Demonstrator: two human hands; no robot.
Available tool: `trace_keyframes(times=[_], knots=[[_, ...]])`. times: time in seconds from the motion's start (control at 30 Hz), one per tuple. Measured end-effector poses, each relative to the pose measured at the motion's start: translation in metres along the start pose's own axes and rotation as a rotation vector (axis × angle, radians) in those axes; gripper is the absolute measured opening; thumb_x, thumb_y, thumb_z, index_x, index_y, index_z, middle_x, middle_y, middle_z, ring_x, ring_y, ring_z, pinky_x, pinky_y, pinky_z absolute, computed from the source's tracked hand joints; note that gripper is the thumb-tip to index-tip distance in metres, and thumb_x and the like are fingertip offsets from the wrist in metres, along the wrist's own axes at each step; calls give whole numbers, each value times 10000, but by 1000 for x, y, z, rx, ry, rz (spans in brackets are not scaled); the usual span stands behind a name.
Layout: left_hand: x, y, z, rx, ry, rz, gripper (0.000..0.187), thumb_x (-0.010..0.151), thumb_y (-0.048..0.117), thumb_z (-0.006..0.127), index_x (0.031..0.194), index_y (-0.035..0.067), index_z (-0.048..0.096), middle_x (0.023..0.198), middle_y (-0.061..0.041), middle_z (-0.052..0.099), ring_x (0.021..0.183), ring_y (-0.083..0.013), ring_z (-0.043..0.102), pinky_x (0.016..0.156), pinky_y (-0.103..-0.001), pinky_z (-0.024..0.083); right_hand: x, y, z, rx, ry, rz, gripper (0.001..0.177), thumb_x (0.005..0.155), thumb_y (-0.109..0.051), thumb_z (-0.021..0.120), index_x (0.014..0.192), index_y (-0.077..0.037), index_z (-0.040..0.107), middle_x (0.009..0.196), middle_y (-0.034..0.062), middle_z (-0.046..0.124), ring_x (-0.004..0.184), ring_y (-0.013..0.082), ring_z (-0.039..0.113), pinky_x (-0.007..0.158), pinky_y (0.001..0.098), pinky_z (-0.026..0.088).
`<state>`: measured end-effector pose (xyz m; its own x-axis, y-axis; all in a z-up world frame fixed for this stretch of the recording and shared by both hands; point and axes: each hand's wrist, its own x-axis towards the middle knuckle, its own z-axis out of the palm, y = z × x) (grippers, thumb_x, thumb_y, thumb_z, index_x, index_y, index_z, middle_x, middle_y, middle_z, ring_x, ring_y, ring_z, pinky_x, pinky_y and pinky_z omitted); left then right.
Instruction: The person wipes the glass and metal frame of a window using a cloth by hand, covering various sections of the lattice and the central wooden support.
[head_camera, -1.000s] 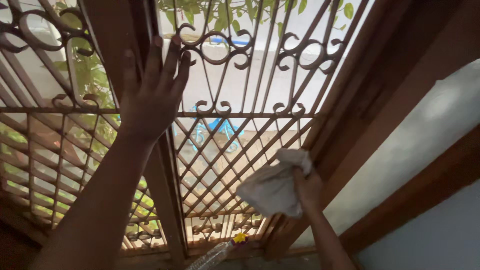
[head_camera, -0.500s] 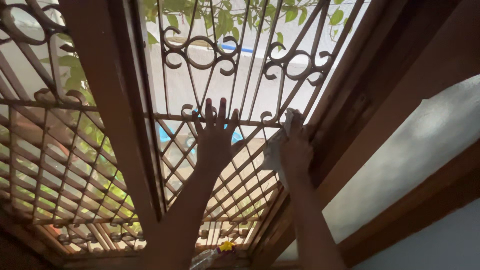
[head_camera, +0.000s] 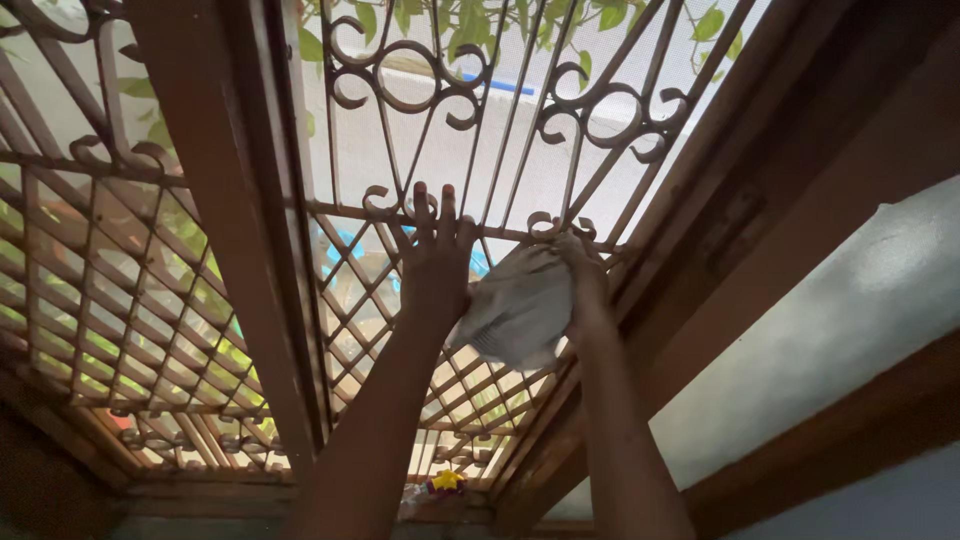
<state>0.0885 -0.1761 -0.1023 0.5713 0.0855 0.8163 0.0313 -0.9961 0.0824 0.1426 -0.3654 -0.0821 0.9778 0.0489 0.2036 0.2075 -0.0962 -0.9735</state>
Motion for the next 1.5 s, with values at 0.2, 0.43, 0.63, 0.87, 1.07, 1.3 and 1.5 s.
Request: trace_keyframes(times=[0.2,0.43,0.63,0.87,1.07,1.3,1.5], knots=[[-1,4,-7,53,-18,-16,887,537,494,959,1238,107,578,1608,-165,383,1542,-456,190,1181,-755,163,-31,42,-24,-62,-54,-342,742,874,-209,643,1551,-69,372,1412,164,583,1202,307,599,961,394,522],[-1,6,-6,33,12,-30,895,528,535,958,1224,124,573,1618,-155,381,1551,-432,202,1207,-739,172,-55,-14,-38,-693,520,-222,692,932,-380,720,1462,-56,415,1351,240,617,1134,431,669,957,492,550],[-2,7,-5,48,-34,-52,993,474,586,948,1254,118,551,1620,-153,364,1540,-424,189,1184,-756,163,-11,-28,-21,-1158,512,-635,489,976,-276,609,1441,-159,514,1530,248,490,1150,455,649,793,521,580],[-2,6,-1,64,3,-53,965,503,581,952,1256,132,549,1620,-151,373,1553,-427,176,1193,-764,158,-13,-10,-21,-968,271,-307,579,932,-324,589,1453,-93,488,1287,274,616,1114,473,633,913,573,525],[-2,6,-3,45,-28,-56,990,475,565,958,1258,121,546,1611,-155,376,1542,-432,189,1186,-757,157,-43,-14,-22,-893,237,-238,389,984,-329,569,1250,-57,651,1129,249,708,1080,457,666,931,549,532],[-3,6,-4,-1,43,-48,949,466,517,974,1227,119,572,1606,-151,384,1542,-430,216,1198,-756,161,-46,-3,-29,-556,601,-616,424,1040,-315,599,1311,10,625,1189,295,665,1061,474,644,895,512,527],[-3,6,-5,-21,39,-48,946,442,500,983,1206,120,576,1603,-155,380,1537,-434,216,1195,-757,152,-27,46,-3,-1082,328,-135,352,1061,-367,565,1173,-52,674,1211,200,693,1081,418,695,917,499,573]])
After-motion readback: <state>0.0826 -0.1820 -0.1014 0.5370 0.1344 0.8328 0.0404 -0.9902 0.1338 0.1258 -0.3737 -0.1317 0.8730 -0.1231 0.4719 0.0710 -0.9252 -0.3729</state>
